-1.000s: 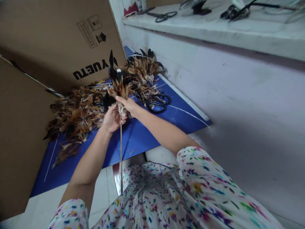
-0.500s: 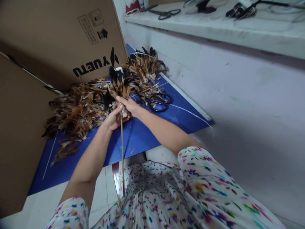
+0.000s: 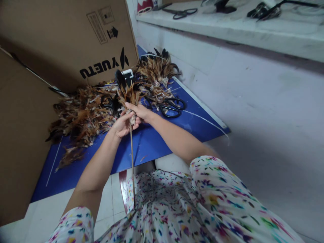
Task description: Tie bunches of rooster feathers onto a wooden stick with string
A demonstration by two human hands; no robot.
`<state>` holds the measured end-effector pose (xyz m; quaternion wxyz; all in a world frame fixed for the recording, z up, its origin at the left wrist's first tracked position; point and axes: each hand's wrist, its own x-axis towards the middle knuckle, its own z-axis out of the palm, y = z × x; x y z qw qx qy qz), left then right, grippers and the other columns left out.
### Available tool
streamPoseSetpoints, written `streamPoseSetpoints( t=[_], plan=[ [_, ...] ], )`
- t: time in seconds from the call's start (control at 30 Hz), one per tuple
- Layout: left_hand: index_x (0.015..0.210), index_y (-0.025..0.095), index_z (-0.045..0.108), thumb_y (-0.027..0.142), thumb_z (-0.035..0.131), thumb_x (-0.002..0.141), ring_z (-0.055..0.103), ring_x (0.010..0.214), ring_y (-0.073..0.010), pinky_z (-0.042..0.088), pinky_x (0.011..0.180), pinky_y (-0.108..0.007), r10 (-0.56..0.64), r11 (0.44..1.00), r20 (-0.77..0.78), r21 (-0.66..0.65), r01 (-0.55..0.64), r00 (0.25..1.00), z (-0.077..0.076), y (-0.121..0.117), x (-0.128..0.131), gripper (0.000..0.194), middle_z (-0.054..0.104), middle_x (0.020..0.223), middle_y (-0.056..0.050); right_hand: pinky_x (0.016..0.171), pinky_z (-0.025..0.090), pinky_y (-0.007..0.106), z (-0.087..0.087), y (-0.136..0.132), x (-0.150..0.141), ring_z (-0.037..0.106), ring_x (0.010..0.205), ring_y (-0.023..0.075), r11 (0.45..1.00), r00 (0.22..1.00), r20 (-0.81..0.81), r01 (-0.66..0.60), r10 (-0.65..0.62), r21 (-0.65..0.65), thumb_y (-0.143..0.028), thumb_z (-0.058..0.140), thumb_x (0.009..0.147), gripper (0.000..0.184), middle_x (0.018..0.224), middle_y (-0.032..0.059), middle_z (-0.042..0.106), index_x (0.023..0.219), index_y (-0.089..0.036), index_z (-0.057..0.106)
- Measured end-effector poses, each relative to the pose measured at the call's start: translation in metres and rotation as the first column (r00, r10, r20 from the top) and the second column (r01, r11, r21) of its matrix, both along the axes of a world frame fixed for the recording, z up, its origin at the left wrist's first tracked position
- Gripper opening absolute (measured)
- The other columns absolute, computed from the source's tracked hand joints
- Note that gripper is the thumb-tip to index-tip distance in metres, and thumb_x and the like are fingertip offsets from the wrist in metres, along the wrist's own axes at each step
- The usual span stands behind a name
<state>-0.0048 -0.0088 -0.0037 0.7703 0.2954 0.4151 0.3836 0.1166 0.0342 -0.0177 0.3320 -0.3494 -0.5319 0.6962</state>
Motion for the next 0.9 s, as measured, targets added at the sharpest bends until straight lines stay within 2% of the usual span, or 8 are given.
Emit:
streamPoseSetpoints(
  t=[0.13, 0.23, 0.33, 0.43, 0.6, 0.73, 0.9],
  plan=[
    [0.079, 0.014, 0.055, 0.016, 0.056, 0.088, 0.046, 0.043, -0.0037, 0.036, 0.036, -0.011, -0.037, 0.999, 0.097, 0.011, 0.036, 0.995, -0.0004, -0.0019, -0.0001, 0.010, 0.056, 0.065, -0.002, 0.043, 0.044, 0.017, -0.0002, -0.0004, 0.0009, 0.050, 0.043, 0.0069, 0.996, 0.979, -0.187, -0.085, 0.086, 0.016, -0.050, 0.050, 0.092, 0.044, 0.055, 0.0018, 0.064, 0.081, -0.012, 0.071],
    [0.077, 0.015, 0.050, 0.015, 0.059, 0.087, 0.036, 0.040, -0.0003, 0.025, 0.035, -0.007, -0.061, 0.998, 0.126, 0.033, 0.058, 0.990, -0.0009, -0.0034, -0.0004, 0.013, 0.049, 0.064, 0.002, 0.061, 0.054, 0.019, -0.0032, 0.0018, 0.0009, 0.065, 0.064, 0.0108, 0.996, 0.973, -0.212, -0.094, 0.094, 0.014, -0.049, 0.053, 0.091, 0.043, 0.073, 0.0065, 0.072, 0.079, -0.012, 0.071],
    [0.076, 0.016, 0.047, 0.015, 0.060, 0.086, 0.031, 0.039, 0.0001, 0.022, 0.035, -0.008, -0.090, 0.995, 0.133, 0.057, 0.083, 0.987, -0.0001, -0.0045, -0.0008, 0.017, 0.043, 0.062, 0.004, 0.071, 0.056, 0.022, -0.0064, 0.0043, 0.0004, 0.068, 0.075, 0.0133, 0.995, 0.973, -0.210, -0.097, 0.093, -0.007, -0.051, 0.056, 0.088, 0.042, 0.083, 0.0080, 0.074, 0.081, -0.013, 0.071],
    [0.074, 0.016, 0.045, 0.018, 0.055, 0.089, 0.030, 0.039, -0.0006, 0.020, 0.035, -0.009, -0.103, 0.995, 0.166, 0.031, 0.099, 0.981, 0.0024, -0.0052, -0.0010, 0.018, 0.041, 0.061, 0.004, 0.070, 0.057, 0.024, -0.0075, 0.0050, -0.0003, 0.068, 0.075, 0.0141, 0.994, 0.968, -0.224, -0.113, 0.108, -0.007, -0.051, 0.058, 0.087, 0.041, 0.082, 0.0083, 0.073, 0.082, -0.012, 0.071],
    [0.077, 0.016, 0.050, 0.037, 0.044, 0.095, 0.030, 0.039, -0.0020, 0.019, 0.034, -0.010, -0.082, 0.994, 0.194, -0.049, 0.094, 0.978, 0.0065, -0.0068, 0.0004, 0.029, 0.042, 0.062, 0.002, 0.065, 0.056, 0.021, -0.0083, 0.0051, -0.0008, 0.067, 0.070, 0.0124, 0.996, 0.968, -0.240, -0.081, 0.068, -0.045, -0.047, 0.058, 0.088, 0.037, 0.081, 0.0078, 0.074, 0.081, -0.013, 0.070],
    [0.077, 0.016, 0.049, 0.033, 0.047, 0.095, 0.029, 0.038, -0.0016, 0.020, 0.034, -0.009, -0.056, 0.998, 0.176, -0.011, 0.059, 0.983, 0.0052, -0.0086, 0.0021, 0.025, 0.040, 0.060, 0.003, 0.068, 0.057, 0.022, -0.0080, 0.0045, 0.0000, 0.067, 0.073, 0.0129, 0.990, 0.965, -0.233, -0.132, 0.117, -0.047, -0.045, 0.053, 0.091, 0.039, 0.081, 0.0081, 0.074, 0.082, -0.012, 0.072],
    [0.074, 0.017, 0.043, 0.029, 0.048, 0.095, 0.027, 0.036, -0.0010, 0.017, 0.034, -0.009, -0.004, 1.000, 0.121, 0.005, 0.003, 0.993, 0.0016, -0.0084, 0.0038, 0.024, 0.035, 0.058, 0.006, 0.068, 0.056, 0.022, -0.0036, 0.0006, -0.0019, 0.066, 0.072, 0.0132, 0.990, 0.979, -0.193, -0.085, 0.062, -0.114, -0.046, 0.056, 0.090, 0.039, 0.079, 0.0078, 0.073, 0.078, -0.012, 0.070]
  ],
)
